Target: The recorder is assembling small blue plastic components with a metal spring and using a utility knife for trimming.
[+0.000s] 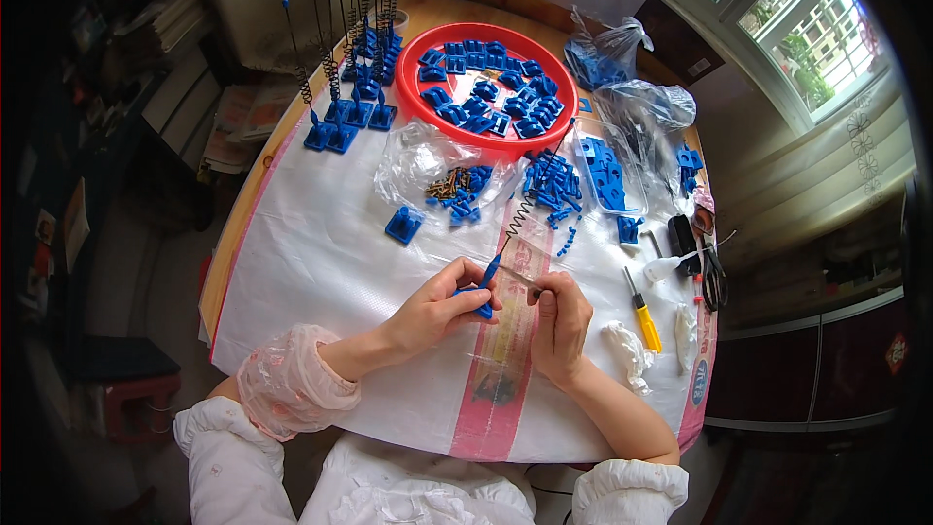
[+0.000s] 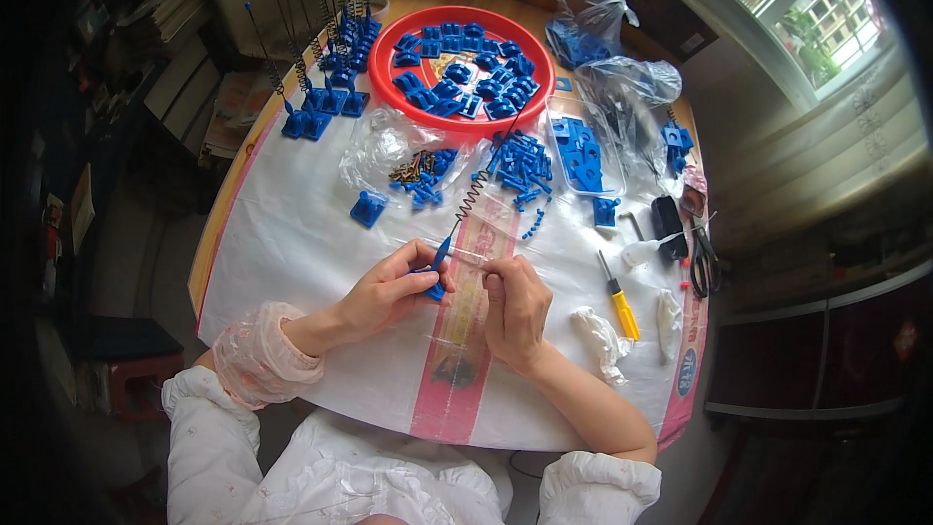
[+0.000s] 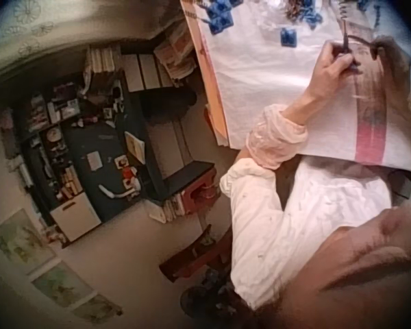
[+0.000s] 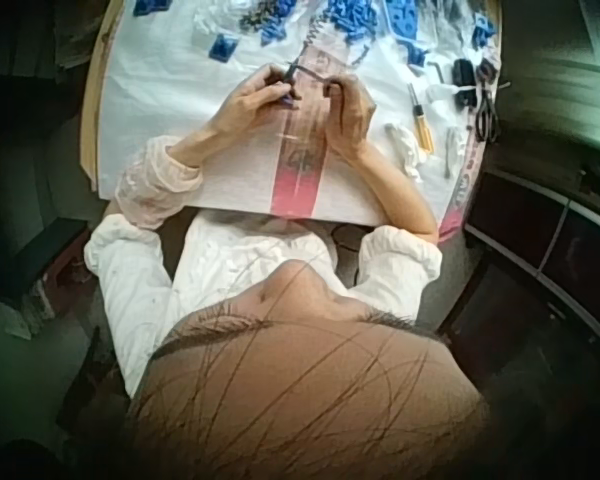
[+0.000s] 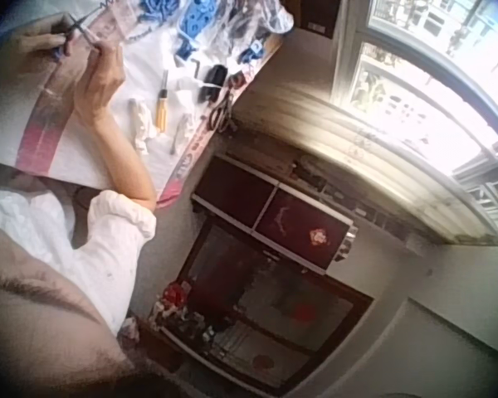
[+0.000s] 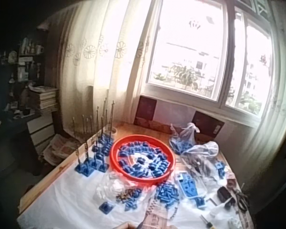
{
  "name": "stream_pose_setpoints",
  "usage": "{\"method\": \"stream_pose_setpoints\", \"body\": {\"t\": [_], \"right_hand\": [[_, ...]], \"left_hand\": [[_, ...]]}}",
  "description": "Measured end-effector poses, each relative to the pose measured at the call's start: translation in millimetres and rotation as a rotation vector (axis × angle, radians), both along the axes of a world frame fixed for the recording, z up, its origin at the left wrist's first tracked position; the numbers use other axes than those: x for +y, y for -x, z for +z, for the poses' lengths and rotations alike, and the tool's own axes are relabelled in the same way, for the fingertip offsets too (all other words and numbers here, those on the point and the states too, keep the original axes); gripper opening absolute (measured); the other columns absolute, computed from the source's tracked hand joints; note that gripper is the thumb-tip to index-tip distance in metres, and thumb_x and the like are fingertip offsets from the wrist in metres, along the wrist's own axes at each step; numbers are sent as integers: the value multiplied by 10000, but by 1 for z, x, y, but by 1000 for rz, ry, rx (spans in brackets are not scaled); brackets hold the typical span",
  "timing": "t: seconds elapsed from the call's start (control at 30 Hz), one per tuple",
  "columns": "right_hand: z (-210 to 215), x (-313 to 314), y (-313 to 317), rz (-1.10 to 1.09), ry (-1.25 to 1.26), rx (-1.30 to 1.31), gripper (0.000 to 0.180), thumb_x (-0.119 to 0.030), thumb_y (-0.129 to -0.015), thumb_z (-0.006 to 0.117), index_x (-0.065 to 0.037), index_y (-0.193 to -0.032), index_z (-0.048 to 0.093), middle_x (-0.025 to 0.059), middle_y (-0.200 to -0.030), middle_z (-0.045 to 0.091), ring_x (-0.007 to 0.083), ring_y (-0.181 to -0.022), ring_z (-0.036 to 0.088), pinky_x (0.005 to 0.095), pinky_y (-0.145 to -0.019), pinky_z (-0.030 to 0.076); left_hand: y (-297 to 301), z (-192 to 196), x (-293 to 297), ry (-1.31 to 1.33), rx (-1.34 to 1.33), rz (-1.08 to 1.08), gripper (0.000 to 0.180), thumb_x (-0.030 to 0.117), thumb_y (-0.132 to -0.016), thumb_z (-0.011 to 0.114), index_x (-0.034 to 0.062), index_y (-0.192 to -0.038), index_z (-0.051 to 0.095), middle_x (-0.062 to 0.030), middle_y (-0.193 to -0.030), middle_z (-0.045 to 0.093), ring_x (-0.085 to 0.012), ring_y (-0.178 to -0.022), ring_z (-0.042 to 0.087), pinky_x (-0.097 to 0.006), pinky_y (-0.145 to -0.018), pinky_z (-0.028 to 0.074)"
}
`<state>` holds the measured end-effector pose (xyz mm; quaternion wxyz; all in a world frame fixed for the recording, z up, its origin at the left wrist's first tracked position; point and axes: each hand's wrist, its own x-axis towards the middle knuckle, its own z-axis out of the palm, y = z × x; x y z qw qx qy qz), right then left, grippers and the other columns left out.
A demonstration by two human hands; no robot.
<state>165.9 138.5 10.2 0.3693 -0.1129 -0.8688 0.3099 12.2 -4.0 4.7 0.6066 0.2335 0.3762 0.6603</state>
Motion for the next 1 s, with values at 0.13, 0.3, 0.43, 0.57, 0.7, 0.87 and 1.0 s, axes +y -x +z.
{"method": "stream_pose_setpoints", "body": {"t": [0.13, 0.3, 0.43, 0.57, 0.7, 0.87, 1.0], "right_hand": [[0, -3, 0, 34, -42, 5, 93, 19, -903, 555, 3, -991, 530, 142, -782, 583, 316, -661, 558, 405, -569, 426], [-1, -6, 5, 102, -61, -19, 245, -46, -884, 652, -6, -1066, 494, 144, -819, 613, 320, -715, 601, 402, -598, 455], [-7, -8, 2, 94, -31, -88, 300, -98, -876, 698, -17, -1077, 490, 135, -838, 634, 315, -716, 633, 398, -618, 479], [-8, -6, 2, 106, 35, -99, 317, -118, -874, 715, -15, -1075, 492, 136, -838, 641, 311, -683, 642, 394, -606, 482], [-4, -8, 2, 115, 61, -122, 313, -126, -881, 716, -12, -1069, 494, 146, -839, 650, 310, -665, 654, 382, -584, 488], [-7, -8, 2, 101, 97, -119, 309, -140, -891, 714, -13, -1062, 491, 142, -828, 658, 306, -664, 669, 376, -584, 501], [-6, -9, 2, 82, 81, -123, 308, -145, -891, 714, -15, -1059, 490, 140, -826, 659, 306, -675, 674, 375, -589, 506]], "left_hand": [[0, 2, 0, -5, -16, 5, 219, 121, -1010, 507, 23, -1200, 456, -82, -1127, 546, -153, -1087, 574, -342, -994, 481], [-2, 2, 0, -8, -38, 28, 218, 99, -1006, 509, 26, -1204, 452, -80, -1145, 546, -138, -1097, 580, -340, -988, 494], [-2, -3, 0, -43, -33, -14, 202, 61, -1017, 492, 29, -1207, 432, -71, -1199, 509, -141, -1154, 577, -314, -981, 534], [-2, -1, -1, -36, -54, -38, 214, 53, -1016, 485, 37, -1222, 431, -65, -1204, 514, -139, -1148, 579, -310, -966, 538], [-1, -4, -2, -46, -37, -50, 234, 48, -1009, 489, 46, -1237, 433, -49, -1189, 522, -125, -1128, 578, -299, -963, 525], [-2, 2, -4, -27, -60, -55, 269, 58, -975, 523, 46, -1235, 455, -48, -1166, 517, -111, -1114, 552, -293, -976, 482], [-4, -1, -2, -81, 55, -62, 213, 105, -1014, 531, 48, -1214, 482, -10, -1135, 494, -65, -1086, 524, -258, -941, 481]]}}
